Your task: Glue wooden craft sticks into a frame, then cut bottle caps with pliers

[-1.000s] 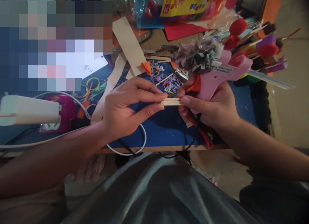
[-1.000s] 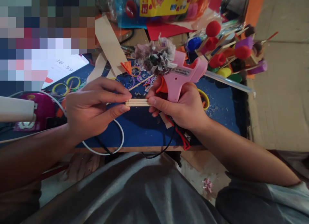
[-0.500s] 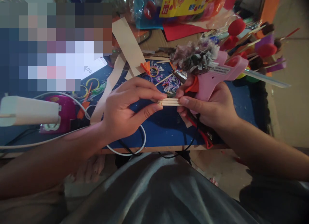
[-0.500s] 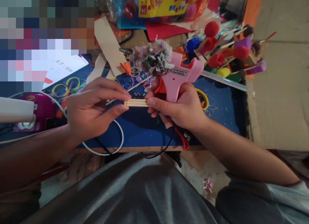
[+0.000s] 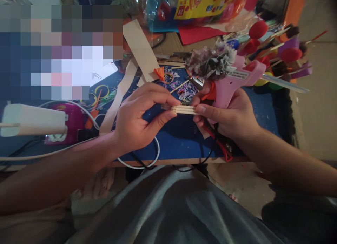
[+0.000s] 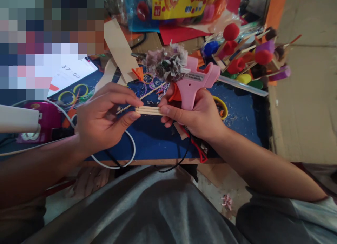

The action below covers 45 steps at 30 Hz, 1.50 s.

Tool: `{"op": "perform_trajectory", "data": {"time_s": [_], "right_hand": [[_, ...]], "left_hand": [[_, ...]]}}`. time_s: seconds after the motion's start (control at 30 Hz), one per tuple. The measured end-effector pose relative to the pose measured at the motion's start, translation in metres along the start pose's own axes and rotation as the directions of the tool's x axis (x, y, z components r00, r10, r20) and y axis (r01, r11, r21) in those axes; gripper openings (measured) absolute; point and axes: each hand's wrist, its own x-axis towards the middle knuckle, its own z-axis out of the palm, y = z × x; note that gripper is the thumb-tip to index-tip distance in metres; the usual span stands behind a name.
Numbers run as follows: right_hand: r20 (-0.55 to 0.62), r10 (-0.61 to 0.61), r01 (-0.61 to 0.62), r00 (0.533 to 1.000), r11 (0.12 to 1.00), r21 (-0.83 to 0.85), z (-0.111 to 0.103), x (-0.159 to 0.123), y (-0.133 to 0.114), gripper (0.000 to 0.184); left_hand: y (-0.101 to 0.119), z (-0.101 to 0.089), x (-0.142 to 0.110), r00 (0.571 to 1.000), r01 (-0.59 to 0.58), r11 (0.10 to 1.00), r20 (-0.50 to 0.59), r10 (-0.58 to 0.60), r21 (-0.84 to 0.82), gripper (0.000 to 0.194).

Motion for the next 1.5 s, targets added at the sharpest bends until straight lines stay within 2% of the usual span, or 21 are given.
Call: {"op": "perform_trajectory", "data": {"time_s": [0.1,0.2,0.27,0.37,0.43,0.5,0.53,0.67,0.8,1.0,1.17,1.33,1.5], "right_hand": [[0.007,-0.013,0.013,1.0,1.0,0.011,0.0,0.001,-0.001,0.054],[0.01,-0.024,0.024,1.0,1.0,0.018,-0.001,0.0,-0.002,0.054],[0.031,-0.018,0.017,0.999,1.0,0.02,-0.003,-0.002,-0.002,0.051],[0.112,0.01,-0.013,0.994,1.0,0.023,-0.006,-0.004,-0.002,0.045],[0.177,0.038,-0.042,0.983,0.999,0.019,-0.007,-0.004,-0.002,0.042],[0.225,0.079,-0.08,0.971,0.997,-0.004,-0.008,-0.004,-0.002,0.042],[0.237,0.103,-0.1,0.966,0.995,-0.025,-0.008,-0.004,-0.002,0.042],[0.251,0.146,-0.133,0.957,0.989,-0.069,-0.007,-0.004,-0.001,0.045],[0.256,0.132,-0.118,0.958,0.99,-0.071,-0.007,-0.004,0.001,0.043],[0.262,0.11,-0.088,0.959,0.992,-0.092,-0.006,-0.004,0.001,0.041],[0.238,0.144,-0.119,0.96,0.986,-0.116,-0.005,-0.005,-0.001,0.042],[0.259,0.13,-0.118,0.957,0.991,-0.062,-0.002,-0.005,-0.002,0.045],[0.254,0.129,-0.111,0.959,0.99,-0.081,-0.003,-0.005,-0.001,0.042]], "left_hand": [[-0.001,0.001,-0.002,0.997,0.07,0.995,-0.031,-0.073,-0.074,0.013],[-0.009,0.002,-0.006,0.973,0.207,0.948,-0.045,-0.224,-0.242,0.016],[-0.017,0.004,-0.008,0.949,0.254,0.857,-0.058,-0.311,-0.448,0.021],[-0.022,0.007,-0.006,0.904,0.253,0.64,-0.058,-0.423,-0.725,0.019],[-0.019,0.006,-0.002,0.829,0.36,0.524,0.007,-0.559,-0.772,0.018],[-0.014,0.005,0.0,0.793,0.414,0.487,0.042,-0.608,-0.769,0.027],[-0.012,0.004,0.001,0.788,0.425,0.478,0.054,-0.613,-0.768,0.03],[-0.009,0.003,0.001,0.804,0.422,0.477,0.075,-0.589,-0.771,0.032],[-0.014,0.006,-0.003,0.828,0.427,0.533,0.078,-0.556,-0.731,0.035],[-0.024,0.008,-0.009,0.886,0.388,0.662,0.062,-0.46,-0.642,0.039],[-0.025,0.007,-0.01,0.913,0.358,0.765,0.03,-0.407,-0.536,0.043],[-0.022,0.007,-0.01,0.916,0.349,0.783,0.01,-0.401,-0.515,0.04],[-0.022,0.007,-0.011,0.916,0.338,0.759,0.01,-0.401,-0.557,0.037]]}}
